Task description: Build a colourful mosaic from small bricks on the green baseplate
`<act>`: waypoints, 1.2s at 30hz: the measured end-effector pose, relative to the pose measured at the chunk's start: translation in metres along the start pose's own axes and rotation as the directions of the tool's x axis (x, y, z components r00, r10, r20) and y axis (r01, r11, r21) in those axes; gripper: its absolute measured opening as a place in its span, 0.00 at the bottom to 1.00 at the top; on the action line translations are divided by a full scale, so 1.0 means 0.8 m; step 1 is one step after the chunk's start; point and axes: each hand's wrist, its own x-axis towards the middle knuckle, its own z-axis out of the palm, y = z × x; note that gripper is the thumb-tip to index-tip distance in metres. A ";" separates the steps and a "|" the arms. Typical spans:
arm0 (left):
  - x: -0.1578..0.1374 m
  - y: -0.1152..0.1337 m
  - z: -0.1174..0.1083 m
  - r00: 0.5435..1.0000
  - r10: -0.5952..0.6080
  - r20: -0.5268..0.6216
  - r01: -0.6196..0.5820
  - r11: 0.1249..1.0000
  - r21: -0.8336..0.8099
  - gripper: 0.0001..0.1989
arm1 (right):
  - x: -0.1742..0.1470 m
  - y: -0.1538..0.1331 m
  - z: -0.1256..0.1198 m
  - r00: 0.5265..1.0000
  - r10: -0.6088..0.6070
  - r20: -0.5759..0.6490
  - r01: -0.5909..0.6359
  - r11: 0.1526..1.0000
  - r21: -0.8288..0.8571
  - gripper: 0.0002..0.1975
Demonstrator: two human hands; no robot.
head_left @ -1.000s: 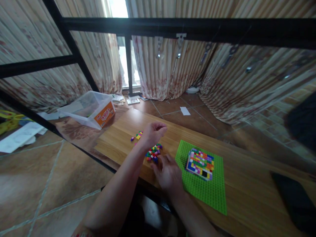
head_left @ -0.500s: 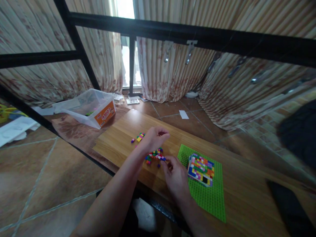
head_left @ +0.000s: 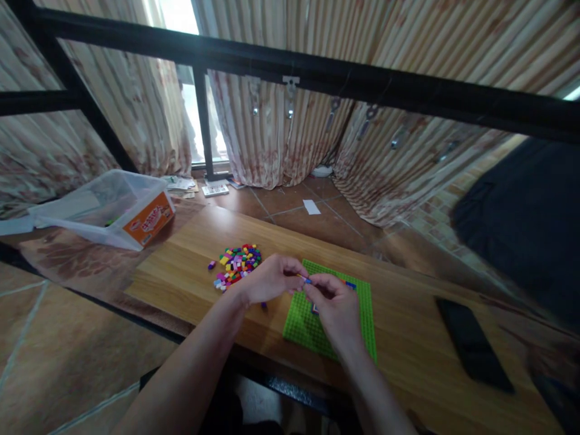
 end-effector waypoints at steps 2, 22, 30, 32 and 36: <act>0.003 -0.002 0.005 1.000 -0.004 -0.001 0.004 1.000 0.005 0.06 | 0.002 -0.003 -0.004 0.998 0.055 -0.008 -0.054 0.997 0.056 0.10; 0.017 -0.007 0.023 0.984 -0.144 -0.106 0.133 0.986 -0.104 0.06 | -0.002 0.011 -0.114 0.983 0.180 0.035 -0.183 0.980 0.084 0.17; 0.024 -0.011 0.036 0.975 -0.198 -0.103 0.197 0.980 -0.023 0.07 | -0.006 0.020 -0.130 0.984 0.172 0.041 -0.171 0.985 -0.008 0.14; 0.026 -0.013 0.037 0.973 -0.205 -0.103 0.206 0.978 0.001 0.07 | -0.007 0.023 -0.130 0.994 0.108 0.017 -0.106 0.990 -0.095 0.11; 0.029 -0.018 0.039 0.972 -0.212 -0.102 0.216 0.976 0.028 0.08 | -0.010 0.030 -0.129 1.000 -0.015 -0.010 0.012 0.964 -0.267 0.07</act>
